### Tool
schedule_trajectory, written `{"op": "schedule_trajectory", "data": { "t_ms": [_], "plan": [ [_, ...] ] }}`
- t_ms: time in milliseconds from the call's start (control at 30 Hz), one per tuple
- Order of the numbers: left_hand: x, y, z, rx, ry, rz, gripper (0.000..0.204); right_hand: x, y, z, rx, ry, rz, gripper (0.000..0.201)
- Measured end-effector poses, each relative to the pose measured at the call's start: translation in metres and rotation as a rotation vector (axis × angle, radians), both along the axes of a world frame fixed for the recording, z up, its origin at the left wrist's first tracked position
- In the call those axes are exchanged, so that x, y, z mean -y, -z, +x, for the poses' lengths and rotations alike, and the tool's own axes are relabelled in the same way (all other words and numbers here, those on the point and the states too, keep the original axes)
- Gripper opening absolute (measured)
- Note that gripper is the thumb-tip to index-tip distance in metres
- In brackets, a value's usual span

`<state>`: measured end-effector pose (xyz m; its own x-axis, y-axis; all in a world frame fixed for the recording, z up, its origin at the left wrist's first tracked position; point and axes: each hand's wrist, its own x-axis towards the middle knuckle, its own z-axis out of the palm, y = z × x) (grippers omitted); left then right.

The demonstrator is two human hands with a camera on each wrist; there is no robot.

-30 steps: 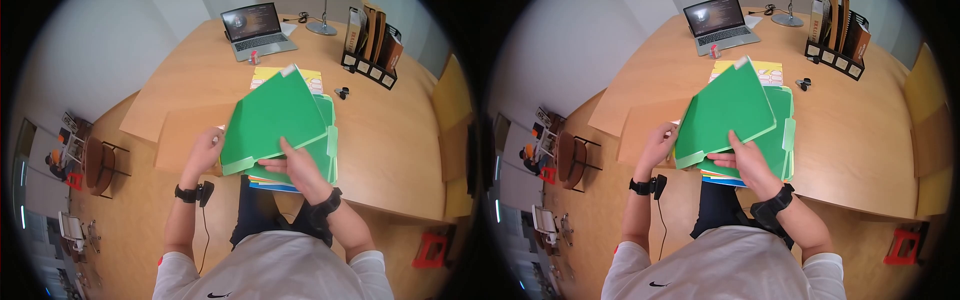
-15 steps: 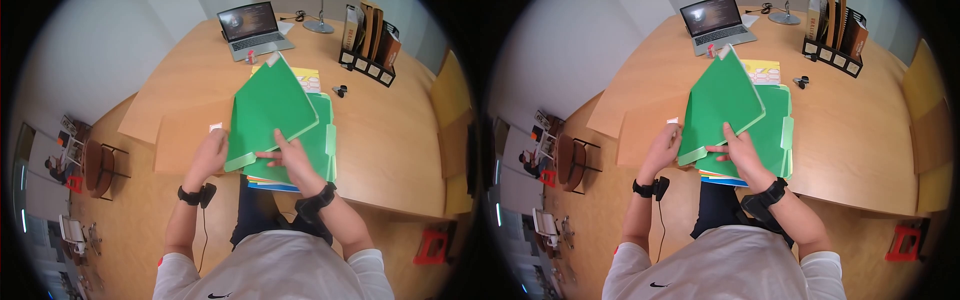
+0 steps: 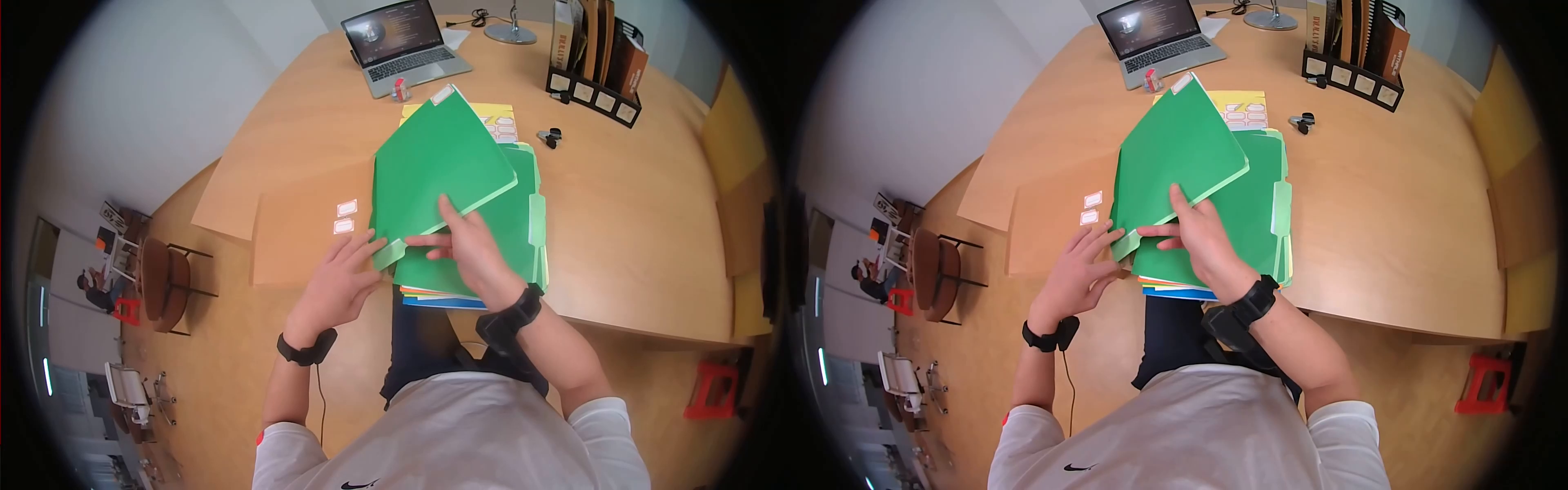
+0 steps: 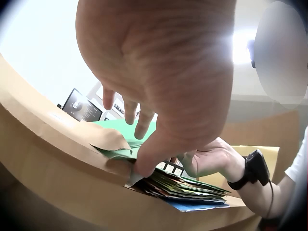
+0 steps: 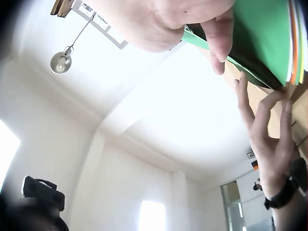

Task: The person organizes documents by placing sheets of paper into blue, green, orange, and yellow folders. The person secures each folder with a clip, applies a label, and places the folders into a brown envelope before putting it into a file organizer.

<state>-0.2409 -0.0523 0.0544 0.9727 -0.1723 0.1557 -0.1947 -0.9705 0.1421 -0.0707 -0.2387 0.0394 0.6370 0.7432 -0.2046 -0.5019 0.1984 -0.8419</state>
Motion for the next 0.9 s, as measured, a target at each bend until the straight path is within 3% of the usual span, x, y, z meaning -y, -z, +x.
{"op": "schedule_trajectory", "data": {
  "t_ms": [367,900],
  "plan": [
    [0.01,0.004,-0.001,0.038,-0.022,0.293,0.026,-0.001,0.004,0.002,-0.093,-0.016,0.062,0.049],
    [0.012,0.036,-0.017,0.266,-0.196,0.076,0.009,-0.006,0.02,-0.01,0.054,0.054,0.007,0.048]
  ]
}}
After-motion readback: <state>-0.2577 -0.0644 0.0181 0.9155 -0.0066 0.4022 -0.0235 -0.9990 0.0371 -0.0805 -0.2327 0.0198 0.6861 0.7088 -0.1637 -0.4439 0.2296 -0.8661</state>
